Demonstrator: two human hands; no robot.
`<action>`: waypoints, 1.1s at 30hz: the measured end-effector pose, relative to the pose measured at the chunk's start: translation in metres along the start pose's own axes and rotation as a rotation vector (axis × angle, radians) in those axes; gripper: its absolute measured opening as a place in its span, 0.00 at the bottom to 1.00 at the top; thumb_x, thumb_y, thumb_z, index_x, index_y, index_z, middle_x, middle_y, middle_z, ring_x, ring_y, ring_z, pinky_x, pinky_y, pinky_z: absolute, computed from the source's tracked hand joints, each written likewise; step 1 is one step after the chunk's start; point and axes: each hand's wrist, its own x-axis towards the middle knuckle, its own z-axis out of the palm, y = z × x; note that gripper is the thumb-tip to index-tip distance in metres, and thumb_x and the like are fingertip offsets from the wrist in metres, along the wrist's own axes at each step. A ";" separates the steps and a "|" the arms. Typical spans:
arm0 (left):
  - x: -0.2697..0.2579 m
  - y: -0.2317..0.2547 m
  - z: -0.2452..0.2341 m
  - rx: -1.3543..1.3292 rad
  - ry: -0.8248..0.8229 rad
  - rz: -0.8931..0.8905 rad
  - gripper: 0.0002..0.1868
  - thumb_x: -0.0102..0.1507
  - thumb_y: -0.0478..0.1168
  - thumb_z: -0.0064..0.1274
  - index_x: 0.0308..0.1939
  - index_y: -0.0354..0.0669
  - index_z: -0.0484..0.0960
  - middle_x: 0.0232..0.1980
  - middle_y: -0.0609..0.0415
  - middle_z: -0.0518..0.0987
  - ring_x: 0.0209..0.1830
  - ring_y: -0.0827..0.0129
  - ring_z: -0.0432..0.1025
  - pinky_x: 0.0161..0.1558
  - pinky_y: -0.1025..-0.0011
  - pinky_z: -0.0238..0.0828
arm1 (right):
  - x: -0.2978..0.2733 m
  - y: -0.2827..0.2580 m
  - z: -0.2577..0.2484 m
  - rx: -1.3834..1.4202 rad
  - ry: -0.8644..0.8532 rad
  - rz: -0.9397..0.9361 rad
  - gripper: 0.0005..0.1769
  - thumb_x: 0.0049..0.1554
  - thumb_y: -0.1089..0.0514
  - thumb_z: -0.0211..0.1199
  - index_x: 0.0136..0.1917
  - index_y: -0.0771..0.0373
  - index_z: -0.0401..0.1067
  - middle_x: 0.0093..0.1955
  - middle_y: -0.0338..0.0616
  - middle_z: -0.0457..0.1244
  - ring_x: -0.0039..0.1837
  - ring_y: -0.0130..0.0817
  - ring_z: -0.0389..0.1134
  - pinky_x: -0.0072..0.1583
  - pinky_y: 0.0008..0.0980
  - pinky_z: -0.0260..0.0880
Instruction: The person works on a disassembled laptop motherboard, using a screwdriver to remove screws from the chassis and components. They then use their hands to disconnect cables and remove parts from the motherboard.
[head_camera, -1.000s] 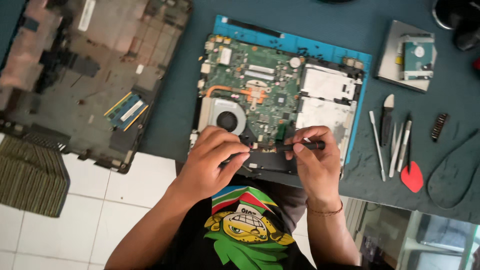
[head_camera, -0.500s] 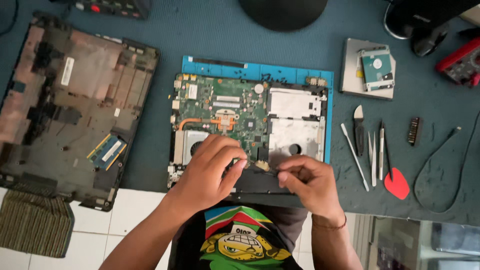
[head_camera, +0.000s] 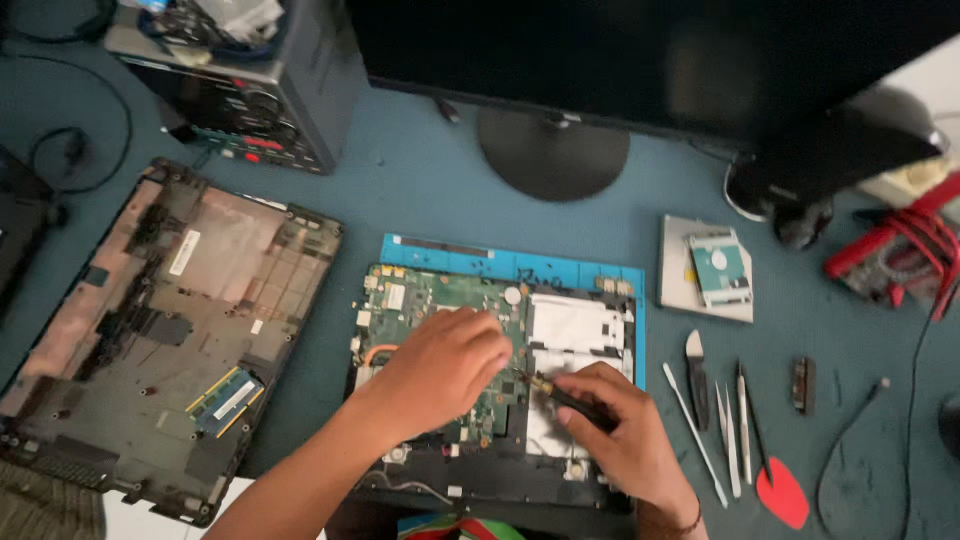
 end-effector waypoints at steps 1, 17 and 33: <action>0.010 -0.009 -0.004 0.003 0.012 -0.005 0.08 0.66 0.38 0.42 0.34 0.42 0.75 0.35 0.55 0.71 0.36 0.65 0.66 0.43 0.64 0.65 | 0.005 -0.001 -0.001 -0.007 -0.007 -0.009 0.18 0.52 0.56 0.62 0.56 0.58 0.77 0.45 0.37 0.65 0.30 0.25 0.57 0.34 0.28 0.58; 0.060 -0.119 0.018 0.160 0.048 -0.340 0.22 0.61 0.27 0.45 0.15 0.47 0.56 0.25 0.54 0.55 0.25 0.66 0.51 0.29 0.67 0.51 | 0.025 0.013 0.006 -0.099 0.088 -0.111 0.14 0.51 0.59 0.63 0.52 0.62 0.76 0.44 0.40 0.65 0.30 0.23 0.61 0.31 0.21 0.59; 0.035 -0.092 -0.018 -0.030 0.204 -0.309 0.09 0.63 0.30 0.47 0.43 0.37 0.83 0.40 0.49 0.78 0.43 0.55 0.68 0.42 0.60 0.70 | 0.010 0.014 0.006 -0.136 0.220 -0.208 0.12 0.53 0.62 0.62 0.51 0.64 0.75 0.45 0.41 0.62 0.33 0.22 0.55 0.34 0.21 0.53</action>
